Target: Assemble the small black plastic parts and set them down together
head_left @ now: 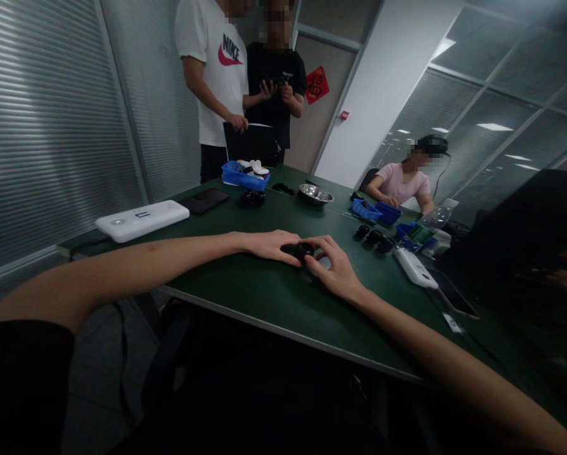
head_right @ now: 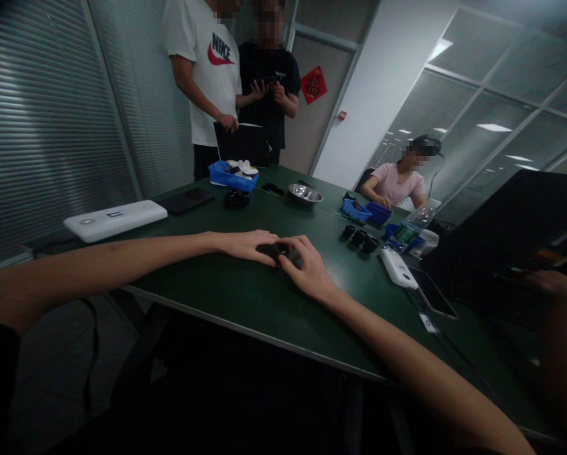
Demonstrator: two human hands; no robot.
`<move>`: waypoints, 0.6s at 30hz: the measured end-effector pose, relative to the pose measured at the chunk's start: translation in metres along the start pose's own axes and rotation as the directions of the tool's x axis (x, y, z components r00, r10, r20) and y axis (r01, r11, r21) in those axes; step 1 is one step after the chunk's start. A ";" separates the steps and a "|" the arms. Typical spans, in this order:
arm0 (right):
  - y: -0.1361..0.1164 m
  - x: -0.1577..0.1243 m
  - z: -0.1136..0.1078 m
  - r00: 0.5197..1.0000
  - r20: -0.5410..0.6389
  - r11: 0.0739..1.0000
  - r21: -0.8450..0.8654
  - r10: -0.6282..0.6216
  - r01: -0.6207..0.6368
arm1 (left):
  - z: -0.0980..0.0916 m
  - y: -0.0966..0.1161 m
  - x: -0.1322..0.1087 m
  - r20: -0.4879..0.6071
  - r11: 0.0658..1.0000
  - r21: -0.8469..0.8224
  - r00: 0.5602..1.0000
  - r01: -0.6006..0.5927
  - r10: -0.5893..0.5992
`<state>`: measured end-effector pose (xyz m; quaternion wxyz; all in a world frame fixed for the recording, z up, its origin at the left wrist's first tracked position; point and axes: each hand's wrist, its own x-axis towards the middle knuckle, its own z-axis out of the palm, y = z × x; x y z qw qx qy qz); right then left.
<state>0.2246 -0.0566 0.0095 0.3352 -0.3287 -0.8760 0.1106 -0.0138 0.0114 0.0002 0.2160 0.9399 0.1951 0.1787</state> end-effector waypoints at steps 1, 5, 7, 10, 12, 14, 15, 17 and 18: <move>0.000 0.000 0.000 1.000 -0.002 1.000 -0.004 -0.003 0.003 | 0.000 0.000 0.000 -0.003 1.000 -0.002 1.000 -0.005 0.005; 0.004 -0.001 0.001 1.000 -0.012 1.000 0.001 -0.011 0.011 | 0.000 0.000 0.000 -0.016 1.000 -0.010 1.000 -0.016 0.016; 0.005 -0.001 0.002 1.000 -0.010 1.000 0.006 -0.016 0.016 | 0.000 0.000 0.000 -0.012 1.000 -0.009 1.000 -0.022 0.022; 0.006 -0.001 0.003 0.999 -0.006 0.999 0.008 -0.036 0.036 | 0.000 0.001 0.000 -0.004 1.000 -0.001 1.000 -0.021 0.021; 0.006 -0.001 0.002 0.999 -0.007 0.999 0.008 -0.048 0.048 | -0.001 0.001 0.000 0.000 1.000 0.003 1.000 -0.019 0.019; 0.007 -0.001 0.002 0.999 -0.010 0.999 0.006 -0.052 0.052 | -0.001 0.002 0.000 0.003 1.000 0.002 1.000 -0.022 0.022; 0.007 -0.001 0.002 0.999 -0.009 0.999 0.005 -0.053 0.053 | -0.001 0.002 0.000 0.003 1.000 0.002 1.000 -0.023 0.023; 0.007 -0.001 0.001 0.998 -0.004 0.998 0.006 -0.060 0.060 | -0.002 0.003 -0.001 0.007 1.000 0.008 1.000 -0.014 0.014; 0.006 -0.001 0.001 0.998 0.003 0.998 0.008 -0.066 0.066 | -0.002 0.003 -0.001 0.012 1.000 0.013 1.000 -0.005 0.005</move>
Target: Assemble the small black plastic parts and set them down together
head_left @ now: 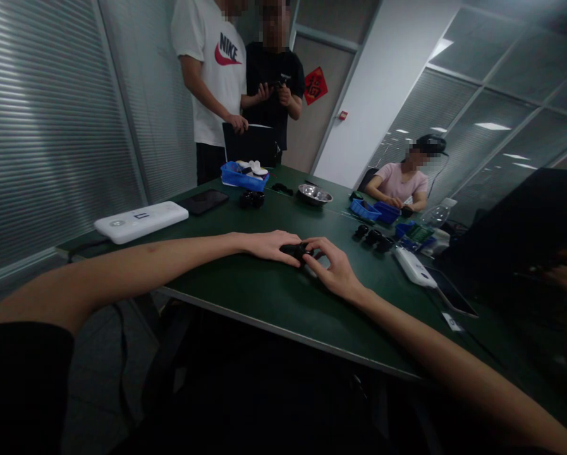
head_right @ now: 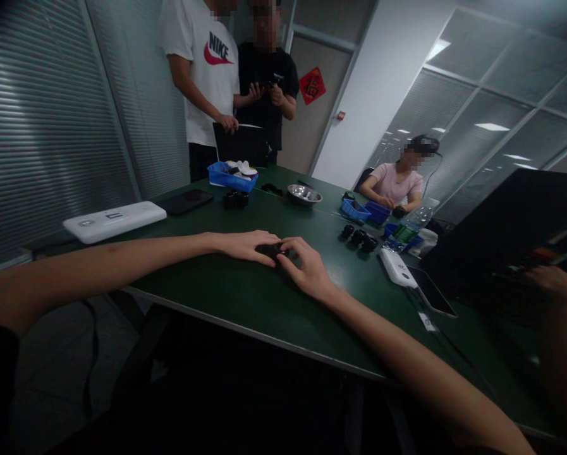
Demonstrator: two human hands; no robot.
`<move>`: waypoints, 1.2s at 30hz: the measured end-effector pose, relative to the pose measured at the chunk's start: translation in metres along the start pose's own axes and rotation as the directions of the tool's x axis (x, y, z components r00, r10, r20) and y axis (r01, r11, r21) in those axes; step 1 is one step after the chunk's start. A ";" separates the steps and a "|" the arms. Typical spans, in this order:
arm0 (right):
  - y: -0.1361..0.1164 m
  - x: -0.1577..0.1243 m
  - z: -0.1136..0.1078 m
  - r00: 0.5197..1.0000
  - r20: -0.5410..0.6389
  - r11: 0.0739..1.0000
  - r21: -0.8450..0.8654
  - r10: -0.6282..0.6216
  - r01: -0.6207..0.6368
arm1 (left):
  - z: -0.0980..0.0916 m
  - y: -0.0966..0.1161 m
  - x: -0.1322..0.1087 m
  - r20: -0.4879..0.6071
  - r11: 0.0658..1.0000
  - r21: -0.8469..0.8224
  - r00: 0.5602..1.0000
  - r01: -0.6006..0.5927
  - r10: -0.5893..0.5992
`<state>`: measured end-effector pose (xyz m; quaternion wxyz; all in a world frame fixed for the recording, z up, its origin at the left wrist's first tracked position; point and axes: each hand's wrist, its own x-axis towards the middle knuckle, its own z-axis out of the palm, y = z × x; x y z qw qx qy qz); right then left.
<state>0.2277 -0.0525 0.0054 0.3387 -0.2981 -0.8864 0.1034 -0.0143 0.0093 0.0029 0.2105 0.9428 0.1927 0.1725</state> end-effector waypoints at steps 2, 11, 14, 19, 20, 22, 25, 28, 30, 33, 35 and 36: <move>-0.001 -0.001 0.000 1.000 0.015 1.000 0.004 -0.008 0.008 | 0.000 0.000 0.000 0.006 1.000 0.013 1.000 0.016 -0.016; 0.003 -0.001 0.001 0.999 0.014 0.999 -0.024 -0.041 0.041 | 0.001 0.000 0.000 -0.001 1.000 0.026 1.000 0.008 -0.008; 0.002 -0.001 0.001 0.997 0.021 0.997 -0.034 -0.068 0.069 | 0.001 0.000 0.001 0.000 0.999 0.039 1.000 0.017 -0.017; 0.001 -0.001 0.001 0.997 0.024 0.995 -0.054 -0.079 0.080 | 0.000 0.001 0.001 0.001 0.999 0.035 0.999 0.032 -0.032; 0.001 0.000 0.000 0.997 0.026 0.995 -0.058 -0.079 0.080 | 0.000 0.001 0.001 0.000 0.999 0.035 0.999 0.034 -0.034; 0.000 0.000 0.000 0.996 0.033 0.994 -0.065 -0.080 0.082 | 0.000 0.001 0.001 -0.002 0.999 0.039 0.999 0.035 -0.035; -0.004 -0.001 -0.001 0.995 0.042 0.993 -0.065 -0.094 0.097 | 0.000 0.002 0.001 -0.009 0.999 0.033 1.000 0.023 -0.023; -0.006 -0.002 -0.002 0.994 0.049 0.992 -0.067 -0.102 0.105 | -0.001 0.004 0.000 -0.016 1.000 0.012 1.000 0.003 -0.003; -0.006 -0.002 -0.002 0.993 0.055 0.992 -0.067 -0.102 0.105 | -0.001 0.005 -0.001 -0.017 1.000 0.005 1.000 0.000 0.000; -0.004 -0.003 -0.002 0.994 0.056 0.993 -0.071 -0.095 0.099 | 0.000 0.002 0.000 -0.017 1.000 0.016 1.000 -0.001 0.001; -0.002 -0.002 -0.001 0.995 0.045 0.991 -0.089 -0.092 0.096 | 0.001 -0.001 0.000 -0.016 1.000 0.030 1.000 -0.005 0.006; -0.002 -0.002 -0.001 0.995 0.039 0.990 -0.099 -0.092 0.096 | 0.002 -0.002 0.000 -0.017 0.999 0.036 1.000 -0.006 0.007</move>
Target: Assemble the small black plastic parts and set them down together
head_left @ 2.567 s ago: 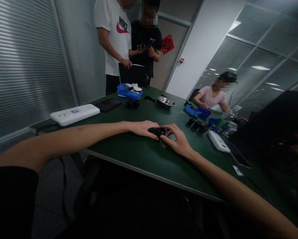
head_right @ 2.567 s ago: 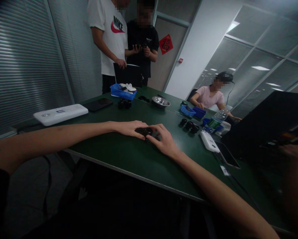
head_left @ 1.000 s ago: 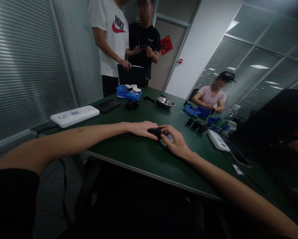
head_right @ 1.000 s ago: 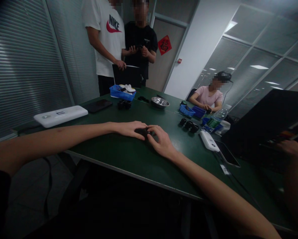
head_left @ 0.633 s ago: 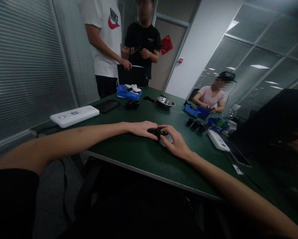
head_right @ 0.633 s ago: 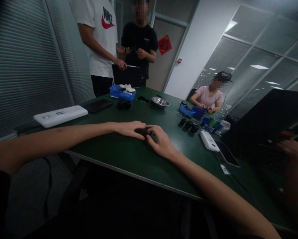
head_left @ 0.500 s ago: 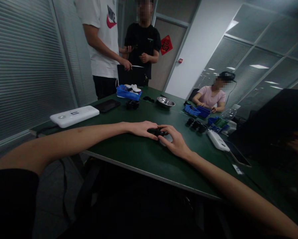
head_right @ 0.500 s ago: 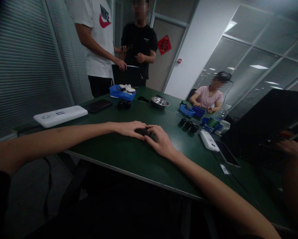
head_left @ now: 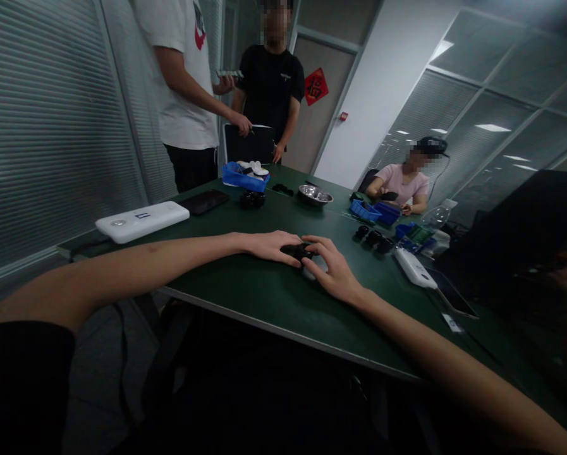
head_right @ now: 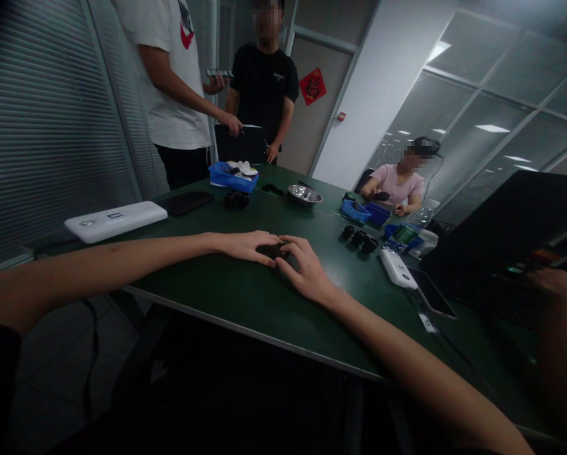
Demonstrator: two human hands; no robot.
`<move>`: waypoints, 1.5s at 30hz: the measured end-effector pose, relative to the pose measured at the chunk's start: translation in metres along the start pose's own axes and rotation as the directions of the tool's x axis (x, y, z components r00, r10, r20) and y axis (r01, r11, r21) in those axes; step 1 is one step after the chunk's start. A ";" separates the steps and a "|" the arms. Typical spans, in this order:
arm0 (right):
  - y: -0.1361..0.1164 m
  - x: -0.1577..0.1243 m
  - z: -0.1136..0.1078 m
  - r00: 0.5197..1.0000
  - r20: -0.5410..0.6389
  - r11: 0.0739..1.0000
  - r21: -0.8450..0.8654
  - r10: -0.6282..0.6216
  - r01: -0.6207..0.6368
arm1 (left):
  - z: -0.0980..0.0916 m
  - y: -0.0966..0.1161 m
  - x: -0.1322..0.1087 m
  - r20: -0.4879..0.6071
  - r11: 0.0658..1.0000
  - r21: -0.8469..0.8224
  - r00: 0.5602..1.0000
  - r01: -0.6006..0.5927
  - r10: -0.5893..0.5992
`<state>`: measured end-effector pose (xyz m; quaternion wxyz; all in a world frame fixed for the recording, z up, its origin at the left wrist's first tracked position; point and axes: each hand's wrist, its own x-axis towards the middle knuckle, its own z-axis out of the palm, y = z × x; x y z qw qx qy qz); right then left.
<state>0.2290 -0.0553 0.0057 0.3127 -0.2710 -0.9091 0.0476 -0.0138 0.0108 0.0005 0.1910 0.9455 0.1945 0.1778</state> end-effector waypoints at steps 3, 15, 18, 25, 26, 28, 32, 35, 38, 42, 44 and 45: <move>0.001 0.000 0.001 1.000 -0.010 1.000 -0.007 -0.010 0.010 | 0.002 -0.002 0.000 -0.008 1.000 0.015 1.000 0.007 -0.007; 0.002 0.000 0.002 0.999 -0.036 0.999 -0.049 -0.001 -0.001 | 0.001 -0.001 0.000 0.008 1.000 0.029 1.000 0.010 -0.010; 0.000 0.001 0.001 0.999 -0.032 0.999 -0.035 -0.004 0.003 | 0.001 -0.002 -0.001 0.005 1.000 0.027 1.000 0.005 -0.005; -0.002 0.001 0.001 1.000 -0.017 0.999 -0.033 0.000 -0.001 | 0.000 0.000 -0.001 0.012 1.000 0.020 1.000 0.019 -0.019; -0.001 0.001 0.001 1.000 -0.021 0.999 -0.040 0.002 -0.003 | 0.000 0.000 -0.001 0.011 1.000 0.020 1.000 0.016 -0.016; 0.000 0.001 0.002 1.000 -0.027 0.999 -0.040 0.003 -0.004 | 0.000 -0.001 -0.001 0.007 1.000 0.017 1.000 0.012 -0.012; -0.001 0.001 0.001 1.000 -0.003 1.000 0.011 -0.018 0.018 | -0.001 0.000 -0.002 0.015 0.999 0.018 1.000 0.027 -0.027; -0.003 0.001 0.001 1.000 0.006 1.000 0.018 -0.014 0.014 | 0.000 0.000 -0.002 0.012 1.000 0.012 1.000 0.029 -0.029; -0.003 0.002 0.000 1.000 -0.015 1.000 -0.025 0.007 -0.007 | 0.001 -0.001 -0.001 0.001 1.000 0.007 1.000 0.018 -0.018; -0.004 0.002 0.001 1.000 -0.020 0.999 -0.037 -0.005 0.004 | 0.002 -0.003 -0.001 -0.014 1.000 -0.003 1.000 0.011 -0.011; -0.004 0.002 0.001 1.000 -0.005 1.000 -0.014 -0.014 0.014 | 0.002 -0.003 -0.002 -0.008 1.000 -0.004 1.000 0.013 -0.013; -0.005 0.002 0.000 1.000 -0.001 1.000 -0.004 -0.015 0.015 | 0.001 -0.003 -0.002 -0.004 1.000 -0.004 1.000 0.017 -0.017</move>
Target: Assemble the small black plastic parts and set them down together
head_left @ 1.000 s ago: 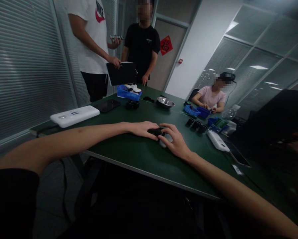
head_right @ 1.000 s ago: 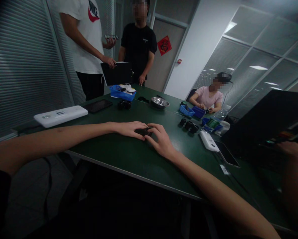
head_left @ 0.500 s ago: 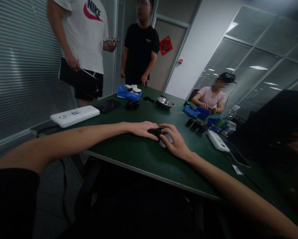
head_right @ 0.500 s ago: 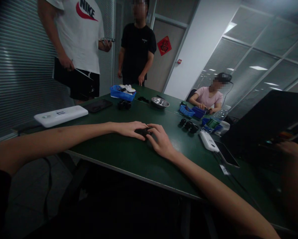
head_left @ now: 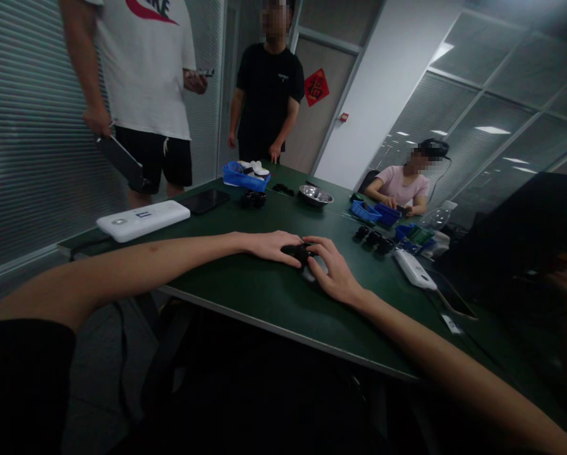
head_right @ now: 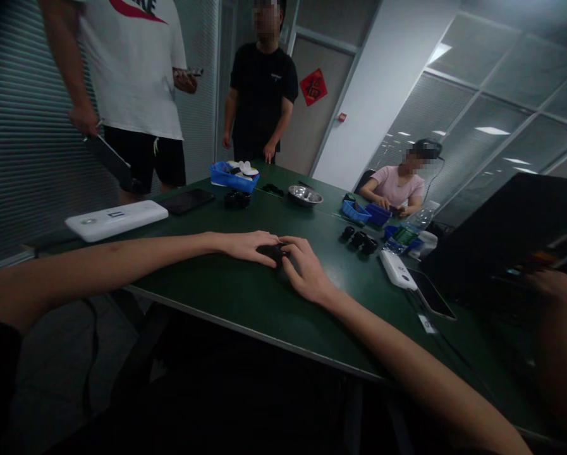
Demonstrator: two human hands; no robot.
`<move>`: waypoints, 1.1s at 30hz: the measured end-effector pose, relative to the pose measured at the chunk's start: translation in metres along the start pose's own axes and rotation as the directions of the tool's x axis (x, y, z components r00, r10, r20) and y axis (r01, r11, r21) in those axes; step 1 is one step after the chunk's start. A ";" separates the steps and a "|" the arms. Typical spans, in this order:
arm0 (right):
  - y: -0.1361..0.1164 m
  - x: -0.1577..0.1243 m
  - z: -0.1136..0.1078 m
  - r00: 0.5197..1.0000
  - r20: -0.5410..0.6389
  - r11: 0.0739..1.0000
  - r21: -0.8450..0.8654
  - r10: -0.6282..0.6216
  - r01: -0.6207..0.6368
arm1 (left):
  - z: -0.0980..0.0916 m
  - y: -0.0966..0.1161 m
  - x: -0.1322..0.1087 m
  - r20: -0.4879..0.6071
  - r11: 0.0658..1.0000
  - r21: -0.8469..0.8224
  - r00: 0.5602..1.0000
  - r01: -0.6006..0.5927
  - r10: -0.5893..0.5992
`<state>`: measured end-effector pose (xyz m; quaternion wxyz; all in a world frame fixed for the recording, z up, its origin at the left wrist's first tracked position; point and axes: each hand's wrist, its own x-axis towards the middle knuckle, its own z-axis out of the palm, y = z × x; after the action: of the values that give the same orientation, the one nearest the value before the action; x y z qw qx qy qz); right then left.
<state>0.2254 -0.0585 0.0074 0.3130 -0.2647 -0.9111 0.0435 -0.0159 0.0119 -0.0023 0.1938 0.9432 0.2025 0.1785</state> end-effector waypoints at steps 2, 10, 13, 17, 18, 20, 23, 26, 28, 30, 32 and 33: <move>0.000 0.000 0.000 1.000 0.004 1.000 0.004 0.005 -0.005 | -0.001 0.001 0.000 0.004 1.000 -0.001 1.000 0.004 -0.004; 0.006 -0.001 0.002 1.000 -0.011 1.000 -0.006 -0.008 0.008 | -0.001 0.003 0.001 0.011 1.000 0.018 1.000 0.009 -0.009; 0.006 -0.001 0.001 1.000 0.004 1.000 0.023 -0.011 0.011 | 0.000 0.002 0.001 0.012 1.000 0.015 1.000 0.022 -0.022; 0.004 -0.002 -0.001 1.000 0.009 1.000 -0.001 0.006 -0.006 | -0.001 0.001 0.002 0.013 1.000 0.005 1.000 0.002 -0.002; 0.004 -0.002 -0.002 1.000 0.006 1.000 -0.014 0.009 -0.008 | -0.001 0.002 0.002 0.011 1.000 0.003 1.000 -0.002 0.002; 0.003 -0.001 -0.001 1.000 -0.003 0.999 -0.032 0.008 -0.008 | -0.001 0.002 0.002 0.006 1.000 0.001 1.000 -0.004 0.004; 0.004 -0.001 0.000 1.000 -0.001 1.000 -0.013 -0.009 0.009 | -0.001 0.002 0.002 -0.006 1.000 -0.001 1.000 -0.003 0.003; 0.004 -0.002 0.000 1.000 0.013 0.999 0.024 -0.023 0.023 | -0.001 0.003 0.002 0.005 1.000 0.007 1.000 0.019 -0.019; 0.003 -0.002 -0.001 1.000 0.024 0.999 0.031 -0.018 0.017 | -0.002 0.004 0.002 0.017 0.999 0.013 0.999 0.033 -0.034; 0.003 -0.002 -0.002 1.000 0.025 1.000 0.021 -0.003 0.003 | -0.003 0.005 0.002 0.021 1.000 0.013 0.999 0.028 -0.029; 0.003 -0.002 -0.002 1.000 0.010 1.000 -0.002 0.005 -0.005 | -0.002 0.005 0.002 0.016 1.000 0.009 1.000 0.010 -0.010; 0.004 -0.002 -0.002 1.000 0.002 1.000 -0.012 0.003 -0.003 | -0.002 0.005 0.002 0.013 1.000 0.007 1.000 0.002 -0.002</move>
<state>0.2295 -0.0559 0.0071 0.3103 -0.2677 -0.9113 0.0387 -0.0137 0.0094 0.0021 0.1919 0.9448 0.2029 0.1715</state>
